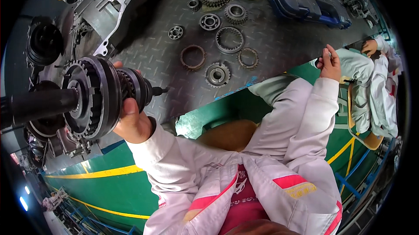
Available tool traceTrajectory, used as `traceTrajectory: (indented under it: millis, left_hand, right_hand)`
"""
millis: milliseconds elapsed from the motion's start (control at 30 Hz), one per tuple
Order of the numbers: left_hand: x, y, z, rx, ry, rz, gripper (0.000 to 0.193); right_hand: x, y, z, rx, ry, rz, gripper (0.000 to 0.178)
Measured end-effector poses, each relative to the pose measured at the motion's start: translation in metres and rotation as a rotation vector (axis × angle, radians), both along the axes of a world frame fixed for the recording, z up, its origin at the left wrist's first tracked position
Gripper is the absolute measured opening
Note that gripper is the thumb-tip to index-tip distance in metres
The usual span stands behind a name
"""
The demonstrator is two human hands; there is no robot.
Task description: The person assembles mechanical components by sliding various gear wheels and rings onto a long splined shaft, handling each part individually and checking their fit on the shaft.
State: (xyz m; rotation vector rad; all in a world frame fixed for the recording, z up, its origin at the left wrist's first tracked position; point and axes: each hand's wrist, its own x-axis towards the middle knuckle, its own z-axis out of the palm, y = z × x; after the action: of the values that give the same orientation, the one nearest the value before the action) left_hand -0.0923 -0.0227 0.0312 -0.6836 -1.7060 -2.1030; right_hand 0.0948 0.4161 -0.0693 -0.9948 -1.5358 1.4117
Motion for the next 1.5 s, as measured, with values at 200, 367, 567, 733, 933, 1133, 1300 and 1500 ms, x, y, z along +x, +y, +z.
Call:
traceTrajectory:
  millis: [200,367,567,733,933,1133,1300,1500]
  left_hand:
    - [-0.003,-0.001,-0.001,-0.011,0.015,0.026,0.076]
    - [-0.002,-0.002,0.003,-0.046,-0.006,0.021,0.075]
    - [0.0,0.0,0.004,-0.031,-0.015,0.043,0.075]
    - [0.0,-0.002,0.003,0.001,-0.044,0.055,0.073]
    - [0.001,-0.006,0.005,0.036,-0.068,0.074,0.069]
    - [0.0,-0.011,0.001,0.074,-0.115,0.041,0.069]
    - [0.0,-0.012,0.003,0.075,-0.076,0.053,0.068]
    - [-0.001,-0.001,0.004,0.129,-0.084,0.071,0.073]
  right_hand:
    - [-0.006,-0.017,0.008,0.235,-0.188,0.062,0.036]
    - [-0.02,-0.044,0.024,0.529,-0.311,0.13,0.038]
    - [-0.03,-0.068,0.037,0.643,-0.502,0.27,0.032]
    - [-0.035,-0.072,0.034,0.69,-0.576,0.345,0.033]
    - [-0.055,-0.082,0.036,0.877,-0.655,0.456,0.027]
    - [-0.118,-0.098,0.057,1.264,-0.515,0.464,0.025]
    - [-0.224,-0.116,0.063,1.352,-0.248,0.524,0.021]
    - [-0.266,-0.116,0.039,1.238,-0.667,0.678,0.034]
